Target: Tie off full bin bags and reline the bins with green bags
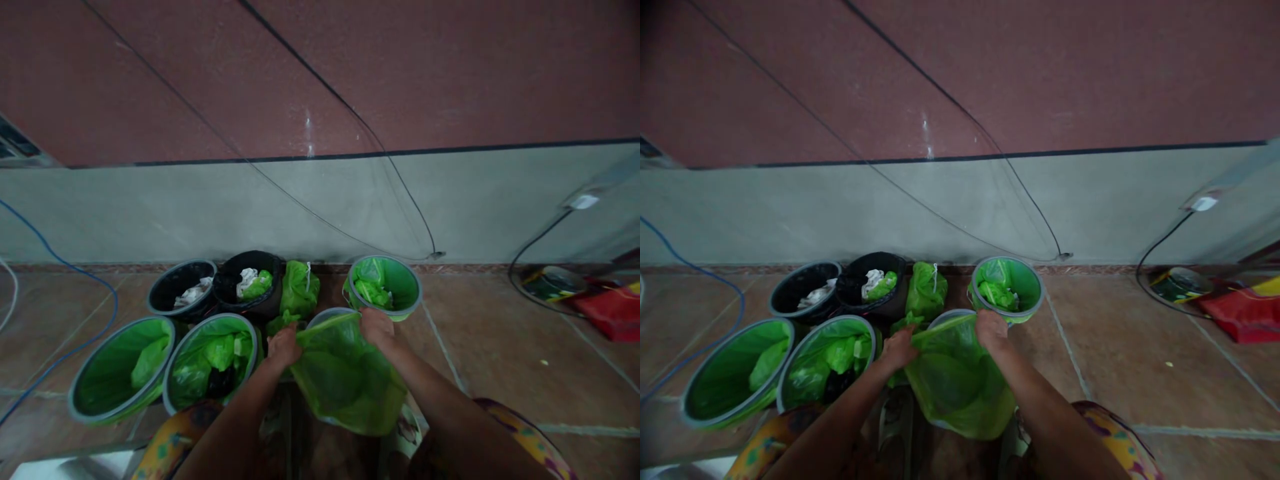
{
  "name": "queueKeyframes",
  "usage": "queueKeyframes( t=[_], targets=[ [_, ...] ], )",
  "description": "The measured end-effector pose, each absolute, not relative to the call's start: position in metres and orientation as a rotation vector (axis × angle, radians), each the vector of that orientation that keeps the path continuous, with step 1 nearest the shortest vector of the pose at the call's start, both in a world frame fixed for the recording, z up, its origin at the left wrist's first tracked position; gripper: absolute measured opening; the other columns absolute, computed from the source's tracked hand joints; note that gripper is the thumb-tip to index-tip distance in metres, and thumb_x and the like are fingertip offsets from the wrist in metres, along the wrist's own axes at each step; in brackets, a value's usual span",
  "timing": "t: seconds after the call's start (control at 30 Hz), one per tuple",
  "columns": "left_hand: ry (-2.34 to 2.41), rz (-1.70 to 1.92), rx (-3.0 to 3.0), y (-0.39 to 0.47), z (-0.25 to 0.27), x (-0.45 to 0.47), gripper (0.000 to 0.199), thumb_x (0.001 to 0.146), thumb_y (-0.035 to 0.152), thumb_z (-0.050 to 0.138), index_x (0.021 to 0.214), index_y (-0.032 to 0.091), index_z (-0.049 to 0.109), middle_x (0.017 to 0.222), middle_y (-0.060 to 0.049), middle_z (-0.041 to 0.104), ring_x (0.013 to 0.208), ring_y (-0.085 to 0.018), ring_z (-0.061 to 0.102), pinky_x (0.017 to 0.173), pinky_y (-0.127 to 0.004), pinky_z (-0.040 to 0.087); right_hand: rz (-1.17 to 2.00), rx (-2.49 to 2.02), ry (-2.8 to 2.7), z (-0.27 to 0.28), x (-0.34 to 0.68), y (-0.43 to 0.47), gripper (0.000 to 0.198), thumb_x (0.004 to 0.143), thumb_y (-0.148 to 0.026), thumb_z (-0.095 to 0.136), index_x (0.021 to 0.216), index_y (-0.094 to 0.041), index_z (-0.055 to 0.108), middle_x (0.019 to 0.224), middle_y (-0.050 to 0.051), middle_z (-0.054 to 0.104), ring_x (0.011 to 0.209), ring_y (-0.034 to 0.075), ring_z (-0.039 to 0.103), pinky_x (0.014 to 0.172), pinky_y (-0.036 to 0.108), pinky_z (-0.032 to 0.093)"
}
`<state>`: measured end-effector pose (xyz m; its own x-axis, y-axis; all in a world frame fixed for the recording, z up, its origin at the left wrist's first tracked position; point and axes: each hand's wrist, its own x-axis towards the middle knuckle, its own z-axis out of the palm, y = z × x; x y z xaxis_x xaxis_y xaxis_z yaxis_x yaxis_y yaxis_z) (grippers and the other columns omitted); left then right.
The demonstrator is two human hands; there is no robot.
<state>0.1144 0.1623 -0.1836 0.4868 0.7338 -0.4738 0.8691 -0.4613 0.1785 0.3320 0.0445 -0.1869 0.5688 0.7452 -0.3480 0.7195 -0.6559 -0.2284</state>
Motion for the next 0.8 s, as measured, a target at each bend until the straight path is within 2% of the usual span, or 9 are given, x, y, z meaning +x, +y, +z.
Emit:
queueKeyframes(
  t=[0.07,0.17,0.23,0.33,0.4,0.5,0.6,0.8],
  targets=[
    [1.325,-0.410,2.348,0.160,-0.184,0.119,0.056,0.083,0.031,0.066,0.138,0.024,0.055,0.132,-0.010,0.067,0.121,-0.028,0.063,0.100,-0.042,0.047,0.677,-2.728,-1.257,-0.187,0.329,0.044,0.036,0.089,-0.009,0.044,0.110,-0.013,0.072,0.108,0.021,0.074,0.102,0.033,0.070,0.080,0.039,0.052],
    [1.280,-0.398,2.396,0.159,-0.184,0.125,0.029,0.093,0.028,0.051,0.116,0.023,0.069,0.117,-0.009,0.073,0.115,-0.027,0.066,0.097,-0.041,0.047,0.674,-2.759,-1.277,-0.183,0.324,0.045,0.040,0.086,-0.010,0.049,0.123,-0.011,0.067,0.112,0.022,0.072,0.104,0.036,0.068,0.082,0.042,0.051],
    [1.250,-0.361,2.443,0.159,-0.182,0.129,0.027,0.095,0.026,0.047,0.105,0.022,0.072,0.108,-0.009,0.076,0.109,-0.026,0.068,0.095,-0.040,0.047,0.551,-2.750,-1.369,-0.179,0.319,0.046,0.050,0.084,-0.009,0.053,0.133,-0.013,0.061,0.125,0.022,0.067,0.115,0.037,0.062,0.090,0.046,0.048],
    [1.161,-0.231,2.502,0.157,-0.180,0.133,0.024,0.095,0.027,0.049,0.102,0.022,0.072,0.104,-0.006,0.076,0.104,-0.023,0.069,0.095,-0.037,0.046,0.379,-2.600,-1.597,-0.170,0.307,0.049,0.065,0.080,-0.006,0.054,0.144,-0.017,0.051,0.144,0.017,0.054,0.132,0.033,0.048,0.104,0.047,0.040],
    [1.088,-0.153,2.535,0.154,-0.179,0.135,0.023,0.095,0.024,0.049,0.102,0.022,0.071,0.103,-0.005,0.076,0.103,-0.021,0.069,0.096,-0.035,0.044,0.381,-2.458,-1.749,-0.165,0.298,0.053,0.060,0.081,-0.007,0.053,0.140,-0.019,0.055,0.141,0.013,0.057,0.132,0.029,0.048,0.107,0.043,0.037],
    [1.027,-0.065,2.553,0.148,-0.179,0.138,0.023,0.094,0.023,0.050,0.104,0.022,0.071,0.104,-0.005,0.076,0.102,-0.021,0.069,0.096,-0.034,0.044,0.446,-2.384,-1.862,-0.160,0.286,0.059,0.035,0.090,-0.013,0.046,0.114,-0.018,0.071,0.119,0.010,0.069,0.117,0.025,0.057,0.101,0.038,0.041],
    [1.028,-0.038,2.541,0.144,-0.181,0.139,0.023,0.094,0.030,0.054,0.107,0.021,0.070,0.106,-0.006,0.075,0.104,-0.021,0.068,0.096,-0.033,0.045,0.508,-2.364,-1.889,-0.157,0.279,0.064,0.034,0.096,-0.021,0.042,0.096,-0.017,0.075,0.104,0.010,0.073,0.104,0.022,0.063,0.096,0.034,0.043],
    [1.178,-0.406,2.508,0.149,-0.187,0.133,0.024,0.093,0.025,0.051,0.105,0.019,0.071,0.109,-0.011,0.075,0.106,-0.024,0.070,0.090,-0.032,0.050,0.505,-2.449,-1.549,-0.152,0.291,0.065,0.038,0.098,-0.022,0.039,0.097,-0.020,0.077,0.103,0.008,0.074,0.094,0.018,0.065,0.082,0.027,0.044]
  ],
)
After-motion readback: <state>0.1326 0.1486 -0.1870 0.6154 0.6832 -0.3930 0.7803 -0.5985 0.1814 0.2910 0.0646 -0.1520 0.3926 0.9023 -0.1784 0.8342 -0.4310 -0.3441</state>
